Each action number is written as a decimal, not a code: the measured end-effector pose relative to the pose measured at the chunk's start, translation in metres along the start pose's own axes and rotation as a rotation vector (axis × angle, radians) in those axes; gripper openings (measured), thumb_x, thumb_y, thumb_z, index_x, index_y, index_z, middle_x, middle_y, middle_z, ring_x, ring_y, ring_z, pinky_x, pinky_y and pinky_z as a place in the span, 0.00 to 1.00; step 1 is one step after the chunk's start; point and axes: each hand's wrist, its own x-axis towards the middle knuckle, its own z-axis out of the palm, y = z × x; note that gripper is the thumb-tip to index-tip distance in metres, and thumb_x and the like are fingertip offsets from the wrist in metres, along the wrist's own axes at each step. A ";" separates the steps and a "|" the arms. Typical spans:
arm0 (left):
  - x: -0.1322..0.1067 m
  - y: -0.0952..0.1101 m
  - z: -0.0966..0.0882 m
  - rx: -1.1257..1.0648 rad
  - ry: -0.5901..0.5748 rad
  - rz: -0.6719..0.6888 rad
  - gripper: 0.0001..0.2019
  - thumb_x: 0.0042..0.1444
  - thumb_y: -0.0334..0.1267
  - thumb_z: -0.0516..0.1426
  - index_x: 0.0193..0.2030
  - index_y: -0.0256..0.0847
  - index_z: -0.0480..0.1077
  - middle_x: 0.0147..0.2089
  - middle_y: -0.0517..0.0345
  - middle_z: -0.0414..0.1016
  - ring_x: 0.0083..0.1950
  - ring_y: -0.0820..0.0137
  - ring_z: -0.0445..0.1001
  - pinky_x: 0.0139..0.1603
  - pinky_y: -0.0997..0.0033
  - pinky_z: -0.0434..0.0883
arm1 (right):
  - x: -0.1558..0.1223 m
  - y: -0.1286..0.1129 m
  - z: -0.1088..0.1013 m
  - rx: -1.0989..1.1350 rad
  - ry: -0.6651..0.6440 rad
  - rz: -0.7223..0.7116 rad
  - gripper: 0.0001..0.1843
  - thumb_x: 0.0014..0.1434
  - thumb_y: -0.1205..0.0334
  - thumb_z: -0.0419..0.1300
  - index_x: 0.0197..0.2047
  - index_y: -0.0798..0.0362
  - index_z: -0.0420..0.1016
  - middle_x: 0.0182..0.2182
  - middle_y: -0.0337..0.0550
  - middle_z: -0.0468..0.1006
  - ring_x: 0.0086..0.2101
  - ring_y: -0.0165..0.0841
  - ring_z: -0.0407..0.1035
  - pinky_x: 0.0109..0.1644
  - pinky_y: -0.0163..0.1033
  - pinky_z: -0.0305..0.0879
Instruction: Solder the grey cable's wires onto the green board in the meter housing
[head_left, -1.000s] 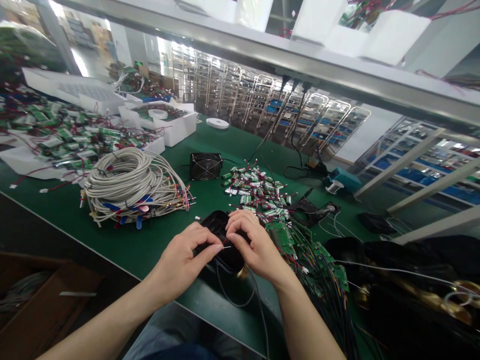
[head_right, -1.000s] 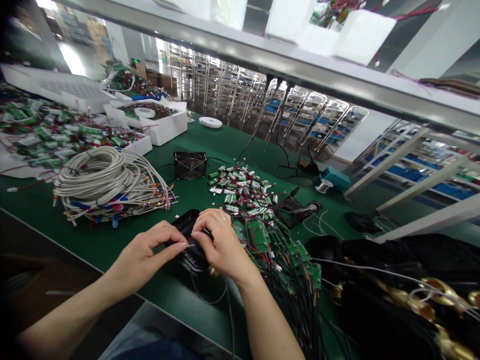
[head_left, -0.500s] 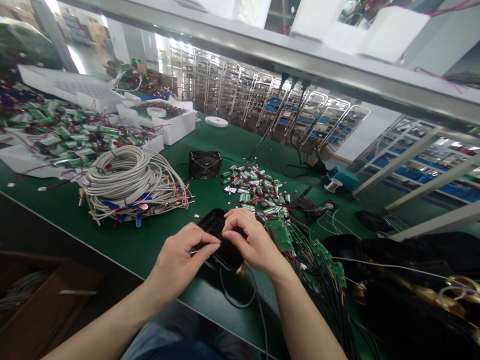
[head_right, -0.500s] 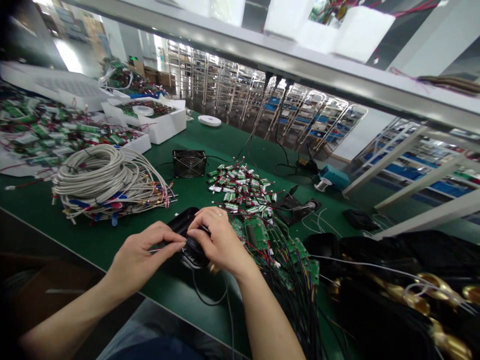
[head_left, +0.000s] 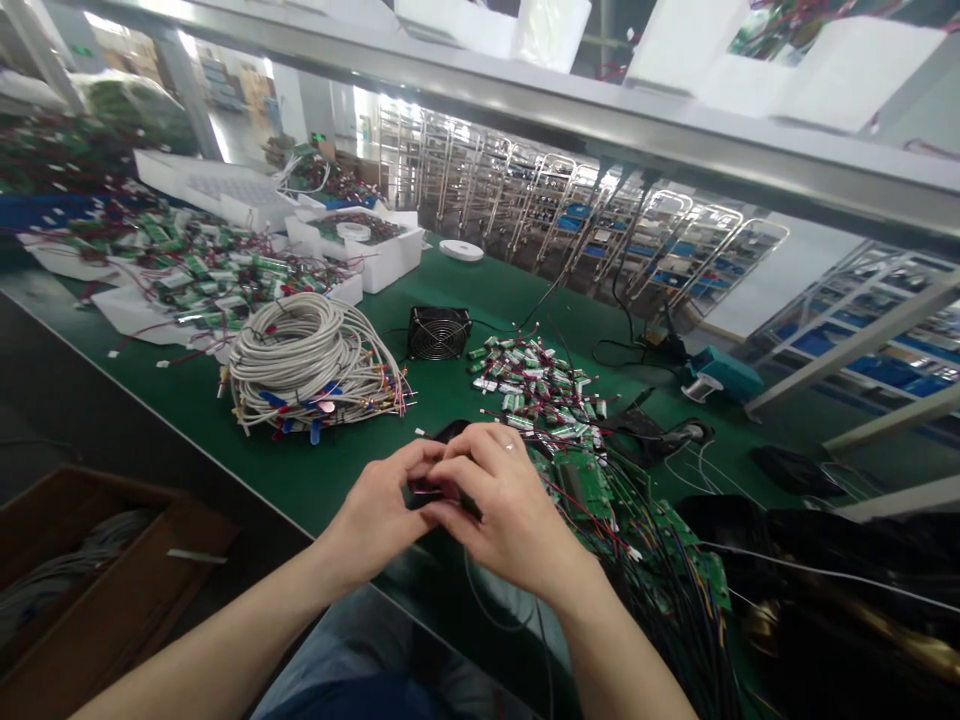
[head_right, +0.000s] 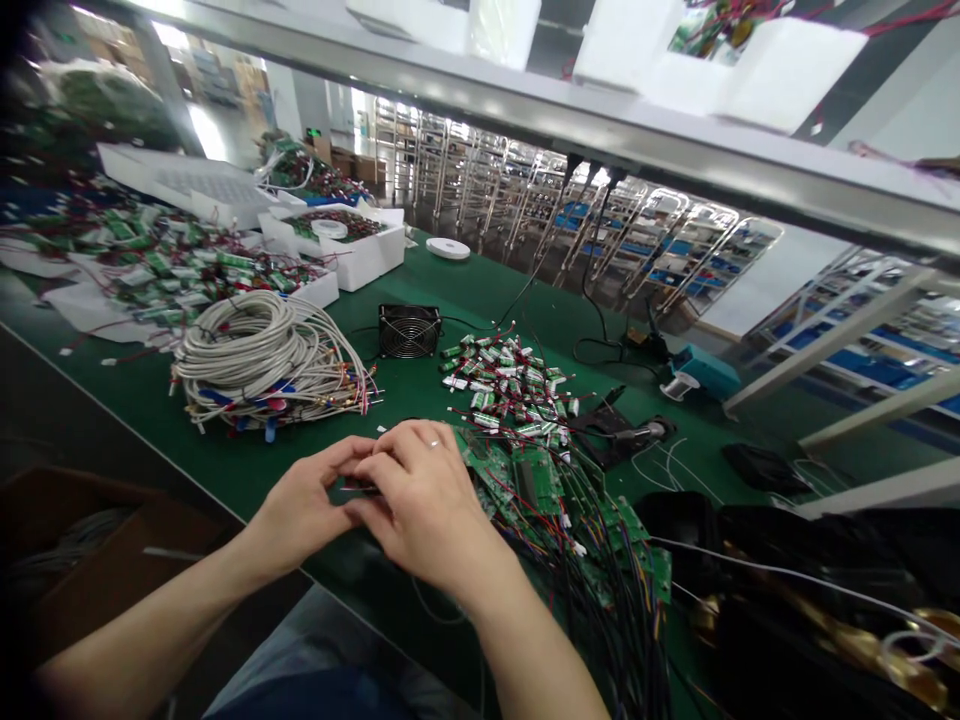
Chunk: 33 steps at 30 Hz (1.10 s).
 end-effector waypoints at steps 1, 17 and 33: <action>0.000 0.000 0.000 0.009 0.004 0.006 0.18 0.43 0.28 0.55 0.43 0.41 0.67 0.38 0.62 0.75 0.42 0.69 0.72 0.42 0.75 0.66 | 0.002 -0.001 0.003 -0.041 0.000 -0.016 0.05 0.57 0.62 0.58 0.37 0.52 0.70 0.38 0.45 0.71 0.43 0.36 0.61 0.48 0.46 0.58; 0.004 0.005 -0.002 0.079 0.091 -0.031 0.17 0.40 0.29 0.51 0.39 0.40 0.68 0.37 0.65 0.75 0.42 0.69 0.72 0.40 0.77 0.66 | 0.010 0.003 0.014 0.041 0.012 -0.025 0.03 0.56 0.65 0.59 0.35 0.51 0.72 0.41 0.44 0.70 0.46 0.37 0.59 0.50 0.47 0.56; 0.002 -0.006 0.004 -0.151 0.132 -0.150 0.11 0.49 0.45 0.60 0.32 0.38 0.73 0.30 0.59 0.78 0.32 0.69 0.75 0.33 0.76 0.67 | -0.010 0.025 0.017 0.312 0.297 0.274 0.04 0.54 0.65 0.61 0.28 0.51 0.72 0.34 0.40 0.69 0.42 0.34 0.62 0.49 0.45 0.56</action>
